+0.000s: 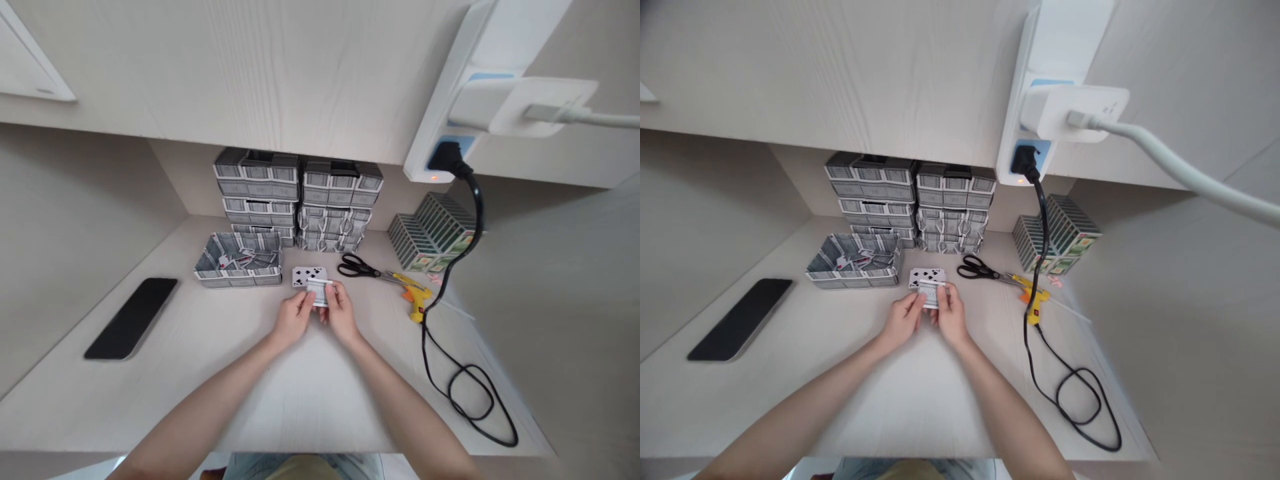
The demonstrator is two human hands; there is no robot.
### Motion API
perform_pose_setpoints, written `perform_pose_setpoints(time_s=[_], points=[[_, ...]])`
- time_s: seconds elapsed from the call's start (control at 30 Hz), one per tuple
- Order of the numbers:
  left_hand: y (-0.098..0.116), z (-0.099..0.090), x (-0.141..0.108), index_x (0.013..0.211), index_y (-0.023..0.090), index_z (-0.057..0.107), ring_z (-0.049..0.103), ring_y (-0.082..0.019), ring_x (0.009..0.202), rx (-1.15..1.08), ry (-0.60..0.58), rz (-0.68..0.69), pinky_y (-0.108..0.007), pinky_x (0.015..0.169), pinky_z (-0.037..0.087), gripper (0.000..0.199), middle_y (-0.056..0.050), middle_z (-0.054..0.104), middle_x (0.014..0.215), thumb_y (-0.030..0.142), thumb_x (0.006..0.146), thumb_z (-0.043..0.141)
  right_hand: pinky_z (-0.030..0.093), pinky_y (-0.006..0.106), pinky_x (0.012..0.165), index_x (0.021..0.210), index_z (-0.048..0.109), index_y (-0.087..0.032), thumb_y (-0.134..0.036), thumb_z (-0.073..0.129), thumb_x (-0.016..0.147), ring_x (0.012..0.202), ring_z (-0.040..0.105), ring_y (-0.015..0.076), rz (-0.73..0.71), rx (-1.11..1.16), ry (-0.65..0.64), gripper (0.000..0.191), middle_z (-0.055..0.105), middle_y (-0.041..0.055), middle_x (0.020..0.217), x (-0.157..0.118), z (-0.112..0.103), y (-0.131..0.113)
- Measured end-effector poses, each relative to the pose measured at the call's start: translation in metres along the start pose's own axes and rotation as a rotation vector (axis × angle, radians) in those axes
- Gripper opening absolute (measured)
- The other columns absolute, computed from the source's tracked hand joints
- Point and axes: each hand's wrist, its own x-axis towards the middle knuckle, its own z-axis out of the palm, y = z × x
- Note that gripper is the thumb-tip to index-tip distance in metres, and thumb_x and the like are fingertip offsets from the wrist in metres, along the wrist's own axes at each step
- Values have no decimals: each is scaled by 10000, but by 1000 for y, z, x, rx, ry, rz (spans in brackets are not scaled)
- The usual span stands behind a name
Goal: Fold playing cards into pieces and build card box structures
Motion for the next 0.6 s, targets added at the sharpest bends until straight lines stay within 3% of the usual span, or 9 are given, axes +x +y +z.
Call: perform_pose_setpoints(time_s=[0.2, 0.4, 0.6], points=[[-1, 1, 3, 612, 169, 457, 414, -82, 349, -139, -7, -54, -200, 426, 335, 370, 62, 435, 372, 464, 819, 372, 346, 170, 296, 785, 461, -182, -467, 566, 720, 300, 433, 70, 76, 182, -166, 311, 522, -68, 455, 3, -3, 1], [0, 1, 8, 660, 164, 447, 420, -82, 347, -414, -208, -79, -203, 402, 326, 359, 60, 464, 400, 482, 812, 381, 254, 164, 249, 721, 492, -171, -500, 529, 737, 247, 354, 60, 140, 322, -139, 332, 470, -72, 373, 3, -5, -1], [-5, -4, 10, 670, 152, 483, 395, -73, 326, -307, -278, -73, -194, 404, 310, 359, 64, 444, 361, 475, 805, 403, 180, 180, 226, 542, 505, -156, -549, 384, 797, 193, 283, 55, 71, 64, -57, 484, 401, -57, 278, 0, -7, -10]])
